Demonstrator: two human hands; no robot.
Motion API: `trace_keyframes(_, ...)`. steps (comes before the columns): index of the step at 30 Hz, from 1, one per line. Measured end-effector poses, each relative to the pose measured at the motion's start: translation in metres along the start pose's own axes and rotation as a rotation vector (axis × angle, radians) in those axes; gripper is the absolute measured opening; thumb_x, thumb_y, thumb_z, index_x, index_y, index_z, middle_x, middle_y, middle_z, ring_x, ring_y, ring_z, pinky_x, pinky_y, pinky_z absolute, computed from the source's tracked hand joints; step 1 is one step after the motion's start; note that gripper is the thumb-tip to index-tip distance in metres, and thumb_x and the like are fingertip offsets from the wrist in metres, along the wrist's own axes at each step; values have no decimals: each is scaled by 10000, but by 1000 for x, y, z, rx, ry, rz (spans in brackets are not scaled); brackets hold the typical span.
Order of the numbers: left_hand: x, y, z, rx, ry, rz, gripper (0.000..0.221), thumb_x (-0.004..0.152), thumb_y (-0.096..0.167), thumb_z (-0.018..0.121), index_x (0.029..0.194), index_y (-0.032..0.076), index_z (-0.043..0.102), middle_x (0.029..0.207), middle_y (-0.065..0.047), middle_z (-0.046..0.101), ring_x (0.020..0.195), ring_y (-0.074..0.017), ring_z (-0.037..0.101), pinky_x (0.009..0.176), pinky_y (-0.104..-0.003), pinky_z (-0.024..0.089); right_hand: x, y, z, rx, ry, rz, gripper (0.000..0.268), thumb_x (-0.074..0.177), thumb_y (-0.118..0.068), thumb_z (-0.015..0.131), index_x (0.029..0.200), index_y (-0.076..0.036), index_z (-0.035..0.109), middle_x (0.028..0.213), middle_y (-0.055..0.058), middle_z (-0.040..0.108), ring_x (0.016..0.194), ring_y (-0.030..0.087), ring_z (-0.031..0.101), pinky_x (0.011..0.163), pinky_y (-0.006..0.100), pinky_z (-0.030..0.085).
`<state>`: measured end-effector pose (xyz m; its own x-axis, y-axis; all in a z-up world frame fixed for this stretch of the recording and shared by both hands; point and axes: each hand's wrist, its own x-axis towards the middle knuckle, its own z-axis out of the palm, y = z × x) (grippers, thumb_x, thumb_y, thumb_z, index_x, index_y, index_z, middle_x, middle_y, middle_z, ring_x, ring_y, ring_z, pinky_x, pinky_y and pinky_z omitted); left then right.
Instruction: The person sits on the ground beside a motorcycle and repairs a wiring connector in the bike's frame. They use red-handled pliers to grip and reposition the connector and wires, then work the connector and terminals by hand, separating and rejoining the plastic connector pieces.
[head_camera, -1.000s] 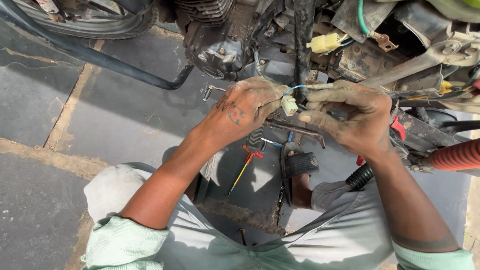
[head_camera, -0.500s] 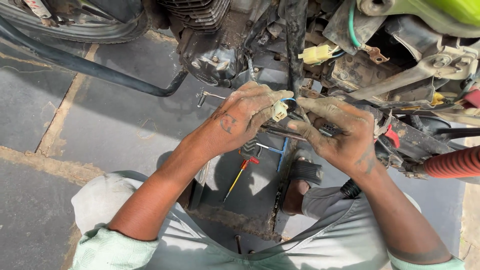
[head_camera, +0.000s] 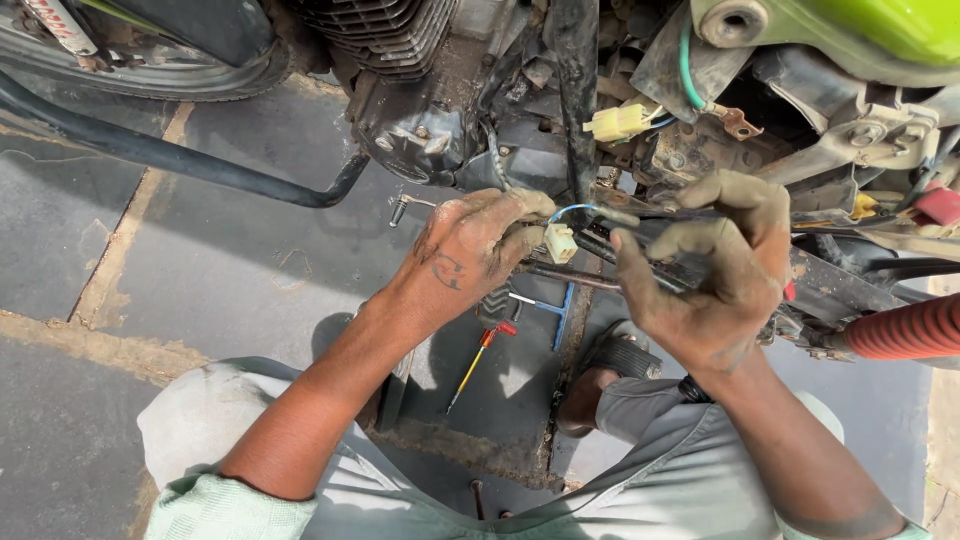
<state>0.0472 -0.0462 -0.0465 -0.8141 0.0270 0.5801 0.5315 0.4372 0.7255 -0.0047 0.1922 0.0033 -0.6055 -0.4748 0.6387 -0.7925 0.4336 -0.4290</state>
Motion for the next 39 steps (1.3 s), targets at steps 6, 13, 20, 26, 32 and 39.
trace_keyframes(6, 5, 2, -5, -131, 6, -176, 197, 986, 70, 705, 1171, 12, 666, 1010, -133, 789, 939, -187, 803, 783, -308, 647, 7, -5, 14, -257, -113, -386, 242, 720, -249, 944, 771, -110, 752, 1473, 316, 421, 1405, 428, 346, 1140, 602, 322)
trace_keyframes(13, 5, -7, 4, -154, 40, -198, 270, 994, 64, 685, 1253, 8, 631, 1061, -138, 777, 1005, -191, 788, 834, -307, 642, 5, -12, 21, -176, -117, -317, 258, 802, -241, 936, 959, -122, 769, 1581, 349, 200, 1491, 480, 279, 1211, 587, 307)
trace_keyframes(20, 13, -7, 14, -196, 43, -188, 331, 999, 80, 703, 1307, -8, 617, 1061, -139, 782, 1005, -179, 786, 855, -306, 642, 4, -11, 26, -236, -87, -271, 310, 787, -169, 951, 980, -48, 741, 1552, 317, 245, 1426, 469, 355, 1175, 560, 349)
trace_keyframes(26, 18, -1, 15, -174, 12, -216, 338, 975, 91, 710, 1287, -7, 624, 1051, -146, 782, 973, -204, 794, 808, -321, 637, 16, -19, 20, -141, -69, -222, 314, 793, -137, 925, 943, -82, 655, 1535, 291, 314, 1408, 429, 415, 1161, 522, 424)
trace_keyframes(32, 9, -8, 24, -121, 9, -115, 251, 1002, 55, 675, 1246, -3, 660, 1108, -168, 772, 1028, -265, 789, 855, -331, 648, 10, -13, 20, -10, -76, -88, 488, 821, -141, 945, 1208, -21, 673, 1207, 188, 603, 1076, 271, 634, 914, 392, 564)
trace_keyframes(39, 21, 4, 11, -177, 7, 26, 369, 934, 31, 722, 1295, -3, 654, 1127, -182, 754, 1000, -281, 770, 855, -339, 620, 13, -4, 18, 100, -156, -41, 298, 916, -27, 852, 1183, -16, 721, 1138, 134, 728, 993, 222, 748, 847, 284, 606)
